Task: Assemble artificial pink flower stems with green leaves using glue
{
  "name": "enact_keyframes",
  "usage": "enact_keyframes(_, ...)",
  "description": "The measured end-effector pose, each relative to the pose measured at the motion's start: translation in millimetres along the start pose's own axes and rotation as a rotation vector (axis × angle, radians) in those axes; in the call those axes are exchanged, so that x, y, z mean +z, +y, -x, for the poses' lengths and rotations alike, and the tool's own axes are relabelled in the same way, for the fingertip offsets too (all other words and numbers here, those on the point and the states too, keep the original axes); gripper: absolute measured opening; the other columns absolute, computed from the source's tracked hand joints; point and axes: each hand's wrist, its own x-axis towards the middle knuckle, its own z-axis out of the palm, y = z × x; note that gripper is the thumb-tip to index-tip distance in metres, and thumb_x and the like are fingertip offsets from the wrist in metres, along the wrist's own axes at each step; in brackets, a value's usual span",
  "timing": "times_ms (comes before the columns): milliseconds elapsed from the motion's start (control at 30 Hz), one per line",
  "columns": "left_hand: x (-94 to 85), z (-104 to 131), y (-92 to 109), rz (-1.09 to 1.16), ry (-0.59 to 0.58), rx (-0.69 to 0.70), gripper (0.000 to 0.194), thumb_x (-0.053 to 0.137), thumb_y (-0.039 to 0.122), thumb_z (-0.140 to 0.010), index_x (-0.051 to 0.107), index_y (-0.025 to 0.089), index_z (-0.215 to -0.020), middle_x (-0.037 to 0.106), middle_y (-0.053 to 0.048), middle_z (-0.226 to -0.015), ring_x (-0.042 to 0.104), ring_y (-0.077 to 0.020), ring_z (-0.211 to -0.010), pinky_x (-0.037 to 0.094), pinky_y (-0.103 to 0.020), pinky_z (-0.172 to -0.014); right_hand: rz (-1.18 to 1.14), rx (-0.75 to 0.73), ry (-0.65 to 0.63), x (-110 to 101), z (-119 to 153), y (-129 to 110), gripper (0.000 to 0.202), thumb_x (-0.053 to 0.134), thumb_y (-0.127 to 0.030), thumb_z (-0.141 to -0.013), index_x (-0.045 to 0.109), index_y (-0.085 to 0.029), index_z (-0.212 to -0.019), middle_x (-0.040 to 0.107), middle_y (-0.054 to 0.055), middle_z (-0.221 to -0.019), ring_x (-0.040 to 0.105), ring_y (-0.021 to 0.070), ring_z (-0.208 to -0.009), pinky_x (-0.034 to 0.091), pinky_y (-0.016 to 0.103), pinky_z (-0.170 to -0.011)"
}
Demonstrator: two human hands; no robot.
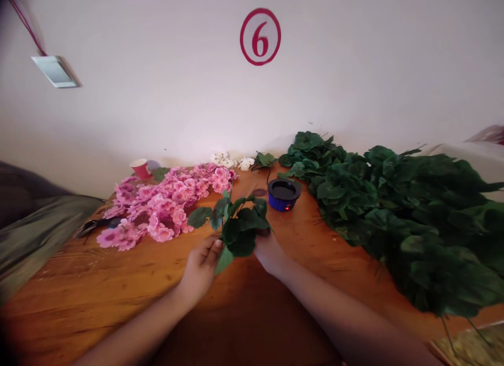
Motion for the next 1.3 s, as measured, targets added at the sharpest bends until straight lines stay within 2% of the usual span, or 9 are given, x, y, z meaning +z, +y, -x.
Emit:
enact_keyframes(133, -0.6, -3.9, -6.4, 0.113, 0.042, -0.047, 0.047, 0.05, 0.058, -0.091, 0.05, 0.017, -0.067, 0.042, 0.003, -0.061, 0.037, -0.0107, -0.057, 0.031, -0.023, -0.054, -0.201, -0.005, 0.089, 5.8, -3.8, -19.3, 0.021, 0.077, -0.037, -0.07, 0.061, -0.023, -0.071, 0.057, -0.002, -0.059, 0.05, 0.0151, -0.052, 0.038, 0.027, -0.047)
enact_keyframes(267, 2.2, -5.4, -17.7, 0.203, -0.001, -0.116, 0.049, 0.053, 0.062, -0.088, 0.05, 0.017, -0.068, 0.04, 0.004, -0.058, 0.032, -0.0087, -0.052, 0.027, -0.022, -0.049, -0.323, 0.002, 0.104, 7.7, -5.2, -30.5, 0.021, 0.08, -0.034, -0.068, 0.064, -0.022, -0.075, 0.061, -0.002, -0.069, 0.054, 0.0136, -0.058, 0.043, 0.026, -0.052)
enact_keyframes(433, 5.8, -4.6, -20.5, 0.245, -0.105, -0.154, 0.051, 0.055, 0.064, -0.086, 0.054, 0.016, -0.071, 0.041, 0.004, -0.058, 0.031, -0.0073, -0.05, 0.024, -0.021, -0.048, -0.221, 0.007, 0.1, 6.0, -5.0, -22.8, 0.021, 0.082, -0.031, -0.07, 0.072, -0.023, -0.087, 0.07, 0.001, -0.088, 0.061, 0.0172, -0.082, 0.048, 0.027, -0.071)
enact_keyframes(667, 7.1, -4.5, -14.5, 0.28, -0.177, -0.237, 0.053, 0.058, 0.068, -0.082, 0.051, 0.017, -0.071, 0.038, 0.006, -0.053, 0.03, -0.006, -0.046, 0.021, -0.021, -0.045, -0.19, -0.036, 0.193, 9.7, -7.9, -32.0, 0.028, 0.087, -0.038, -0.06, 0.074, -0.02, -0.077, 0.069, 0.0, -0.079, 0.059, 0.0148, -0.074, 0.046, 0.027, -0.073)
enact_keyframes(833, 11.0, 0.1, 0.0, 0.376, -0.234, -0.38, 0.045, 0.064, 0.061, -0.078, 0.053, 0.018, -0.075, 0.037, 0.009, -0.047, 0.027, -0.0048, -0.039, 0.019, -0.019, -0.04, -0.08, -0.04, 0.157, 10.4, -6.6, -34.4, 0.027, 0.08, -0.044, -0.071, 0.072, -0.019, -0.077, 0.066, 0.0, -0.073, 0.058, 0.0152, -0.069, 0.046, 0.028, -0.069)
enact_keyframes(967, 12.9, 3.3, 9.7, 0.418, -0.231, -0.396, 0.037, 0.064, 0.053, -0.078, 0.051, 0.018, -0.075, 0.037, 0.009, -0.046, 0.027, -0.0044, -0.037, 0.019, -0.018, -0.038, -0.059, -0.061, 0.102, 5.7, -9.7, -27.6, 0.023, 0.081, -0.039, -0.069, 0.071, -0.021, -0.078, 0.068, 0.001, -0.08, 0.062, 0.0177, -0.076, 0.048, 0.031, -0.075)
enact_keyframes(1067, 13.1, 3.7, 11.1, 0.41, -0.223, -0.397, 0.035, 0.065, 0.05, -0.078, 0.051, 0.018, -0.075, 0.038, 0.009, -0.047, 0.028, -0.0044, -0.037, 0.02, -0.018, -0.038, 0.009, -0.073, 0.086, 0.8, -12.0, -24.7, 0.019, 0.078, -0.037, -0.071, 0.071, -0.021, -0.078, 0.067, 0.0, -0.077, 0.061, 0.0179, -0.074, 0.048, 0.031, -0.071)
enact_keyframes(1200, 13.3, 3.2, 6.9, 0.401, -0.221, -0.397, 0.037, 0.064, 0.053, -0.08, 0.052, 0.018, -0.077, 0.039, 0.009, -0.048, 0.029, -0.0047, -0.038, 0.021, -0.018, -0.039, 0.118, -0.143, 0.106, -3.3, -9.7, -27.2, 0.013, 0.07, -0.032, -0.077, 0.069, -0.019, -0.073, 0.064, 0.001, -0.073, 0.058, 0.0169, -0.07, 0.045, 0.029, -0.066)
enact_keyframes(1300, 13.5, 2.6, 2.0, 0.377, -0.237, -0.375, 0.042, 0.06, 0.059, -0.083, 0.05, 0.018, -0.076, 0.037, 0.009, -0.047, 0.028, -0.005, -0.038, 0.021, -0.019, -0.039, 0.019, -0.167, 0.152, -0.7, -6.6, -30.0, 0.01, 0.069, -0.028, -0.076, 0.067, -0.019, -0.071, 0.063, 0.0, -0.072, 0.058, 0.0171, -0.07, 0.047, 0.029, -0.067)
